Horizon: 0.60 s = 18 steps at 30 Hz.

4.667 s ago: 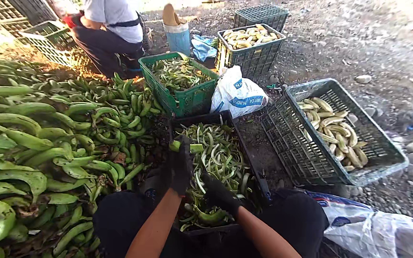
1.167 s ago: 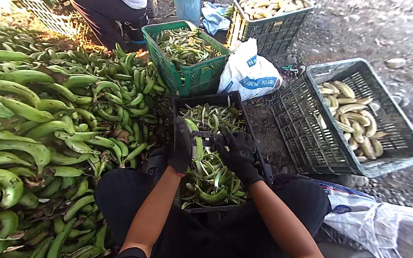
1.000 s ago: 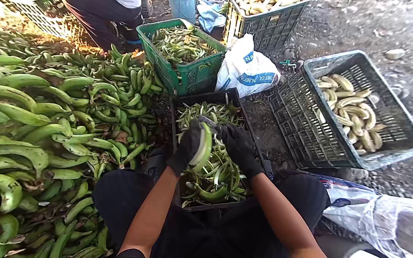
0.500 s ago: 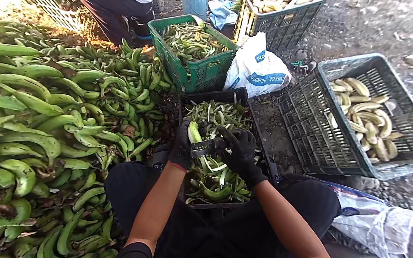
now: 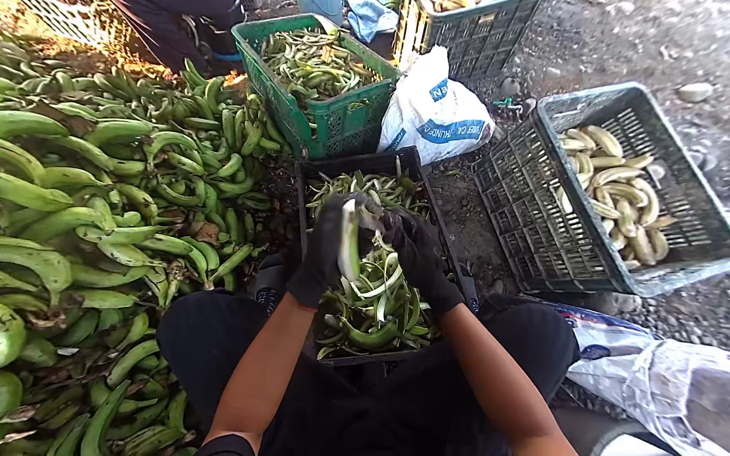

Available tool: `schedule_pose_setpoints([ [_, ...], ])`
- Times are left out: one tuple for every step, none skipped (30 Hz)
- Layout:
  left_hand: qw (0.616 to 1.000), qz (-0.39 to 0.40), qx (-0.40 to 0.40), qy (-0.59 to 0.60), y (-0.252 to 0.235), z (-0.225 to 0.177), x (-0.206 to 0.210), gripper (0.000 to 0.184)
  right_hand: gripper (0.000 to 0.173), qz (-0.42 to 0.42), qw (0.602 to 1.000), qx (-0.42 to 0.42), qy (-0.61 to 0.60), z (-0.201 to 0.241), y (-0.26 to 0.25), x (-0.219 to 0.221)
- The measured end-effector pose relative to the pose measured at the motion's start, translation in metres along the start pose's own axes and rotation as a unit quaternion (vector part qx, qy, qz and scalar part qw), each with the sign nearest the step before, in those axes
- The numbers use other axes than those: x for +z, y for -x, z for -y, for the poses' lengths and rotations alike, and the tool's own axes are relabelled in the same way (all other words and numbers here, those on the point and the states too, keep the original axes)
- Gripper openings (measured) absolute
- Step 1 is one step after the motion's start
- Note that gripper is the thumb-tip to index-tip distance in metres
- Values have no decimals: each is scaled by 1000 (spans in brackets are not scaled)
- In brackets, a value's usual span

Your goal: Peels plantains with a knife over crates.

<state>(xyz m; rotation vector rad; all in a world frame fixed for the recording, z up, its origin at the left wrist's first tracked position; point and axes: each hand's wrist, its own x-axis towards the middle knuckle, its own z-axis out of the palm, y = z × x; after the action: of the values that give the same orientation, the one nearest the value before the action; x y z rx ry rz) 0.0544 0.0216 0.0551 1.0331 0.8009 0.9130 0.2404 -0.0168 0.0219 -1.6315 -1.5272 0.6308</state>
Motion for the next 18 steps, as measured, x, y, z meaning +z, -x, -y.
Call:
schedule_pose_setpoints([
  [998, -14, -20, 58, 2, -3, -6, 60, 58, -5, 998, -45, 44, -1, 2, 0],
  [994, -28, -39, 97, 2, -7, -11, 62, 60, -15, 992, -99, 80, 0, 4, 0],
  [989, -49, -59, 130, 0, -9, -12, 61, 61, -26, 983, -150, 106, 0, 7, 1],
  [984, -65, -66, 155, -4, -11, -13, 58, 62, -48, 972, -198, 117, -2, 9, 4],
  [981, -75, -66, 166, -5, -12, -15, 56, 61, -64, 964, -227, 123, -3, 11, 6],
  [982, -88, -62, 152, -4, -12, -15, 52, 59, -69, 962, -230, 126, -3, 13, 8],
  [986, -105, -59, 115, -2, -11, -13, 50, 57, -61, 967, -209, 130, -1, 14, 8],
  [988, -130, -58, 66, 0, -10, -10, 52, 55, -39, 977, -165, 133, 3, 15, 7],
  [987, -149, -50, 19, 0, -7, -7, 55, 55, -9, 986, -109, 127, 6, 15, 7],
  [989, -145, -31, -23, 1, -4, -4, 56, 54, 13, 992, -60, 112, 9, 13, 8],
  [989, -134, 1, -68, 1, 0, 1, 57, 54, 29, 996, -20, 87, 9, 10, 10],
  [985, -115, 40, -123, 3, 4, 4, 53, 52, 40, 998, 19, 53, 9, 7, 11],
  [976, -99, 60, -185, 5, 5, 9, 49, 51, 43, 998, 49, 15, 8, 4, 13],
  [968, -94, 50, -226, 9, 5, 17, 47, 52, 49, 996, 72, -24, 6, 1, 11],
  [965, -83, 33, -248, 10, 2, 24, 48, 55, 67, 991, 95, -58, 6, 0, 6],
  [971, -66, 12, -231, 9, 1, 25, 52, 55, 71, 989, 102, -84, 6, 0, 2],
  [981, -45, 4, -187, 6, 1, 20, 53, 54, 64, 989, 92, -100, 5, 1, 0],
  [990, -37, 10, -132, 3, 1, 13, 54, 53, 53, 990, 72, -111, 4, 3, -1],
])
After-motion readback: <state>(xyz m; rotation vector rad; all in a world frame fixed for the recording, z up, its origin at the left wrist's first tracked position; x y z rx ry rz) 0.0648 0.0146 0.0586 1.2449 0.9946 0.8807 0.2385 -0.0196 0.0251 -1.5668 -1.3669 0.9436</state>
